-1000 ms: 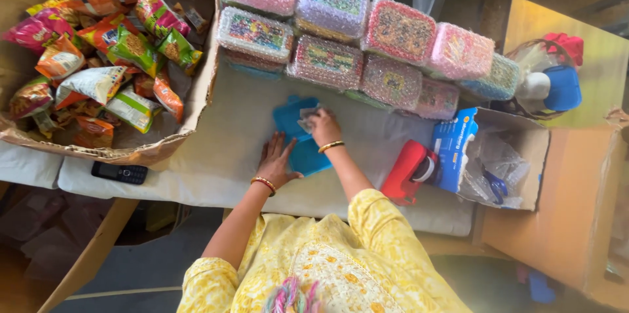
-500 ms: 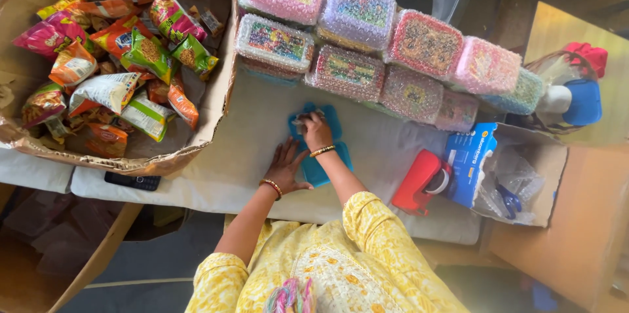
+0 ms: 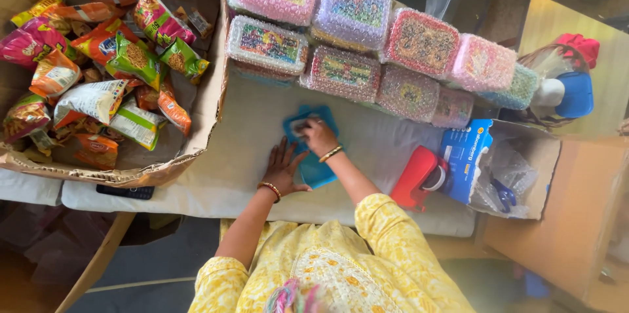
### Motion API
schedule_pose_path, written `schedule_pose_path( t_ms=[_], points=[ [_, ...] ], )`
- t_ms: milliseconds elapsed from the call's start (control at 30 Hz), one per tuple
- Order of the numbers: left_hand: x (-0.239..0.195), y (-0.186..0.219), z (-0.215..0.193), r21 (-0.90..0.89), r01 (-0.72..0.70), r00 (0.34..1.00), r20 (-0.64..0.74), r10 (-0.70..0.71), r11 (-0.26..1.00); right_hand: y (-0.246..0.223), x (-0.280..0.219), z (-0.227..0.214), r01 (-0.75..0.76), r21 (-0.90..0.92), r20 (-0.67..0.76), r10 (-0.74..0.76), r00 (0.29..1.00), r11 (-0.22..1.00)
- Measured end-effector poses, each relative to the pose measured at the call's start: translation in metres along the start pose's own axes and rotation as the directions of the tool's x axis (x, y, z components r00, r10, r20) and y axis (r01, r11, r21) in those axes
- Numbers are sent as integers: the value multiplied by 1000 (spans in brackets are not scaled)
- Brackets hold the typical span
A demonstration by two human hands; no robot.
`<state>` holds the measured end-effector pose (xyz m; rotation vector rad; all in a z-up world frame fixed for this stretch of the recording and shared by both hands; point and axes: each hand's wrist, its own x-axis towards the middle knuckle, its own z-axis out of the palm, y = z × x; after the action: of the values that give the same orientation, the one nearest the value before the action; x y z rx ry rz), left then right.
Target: Wiping a blue plastic container with a cloth on a store counter.
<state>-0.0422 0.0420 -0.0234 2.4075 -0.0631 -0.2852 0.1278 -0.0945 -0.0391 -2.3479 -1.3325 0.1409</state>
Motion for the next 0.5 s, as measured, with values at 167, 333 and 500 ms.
schedule_pose_path(
  t_ms=[167,333,500],
  points=[
    [-2,-2,7,-9,-1,999,-34,1,1000,28,-2,-15,-236,-217,-81,224,971,947],
    [-2,-3,10,-10,-11,998,-65,10,1000,21,8,-23,-99,-310,-49,88,995,945],
    [-1,6,-1,18,44,999,8,-44,999,40,-6,12,-387,-481,95,486,869,787]
  ],
)
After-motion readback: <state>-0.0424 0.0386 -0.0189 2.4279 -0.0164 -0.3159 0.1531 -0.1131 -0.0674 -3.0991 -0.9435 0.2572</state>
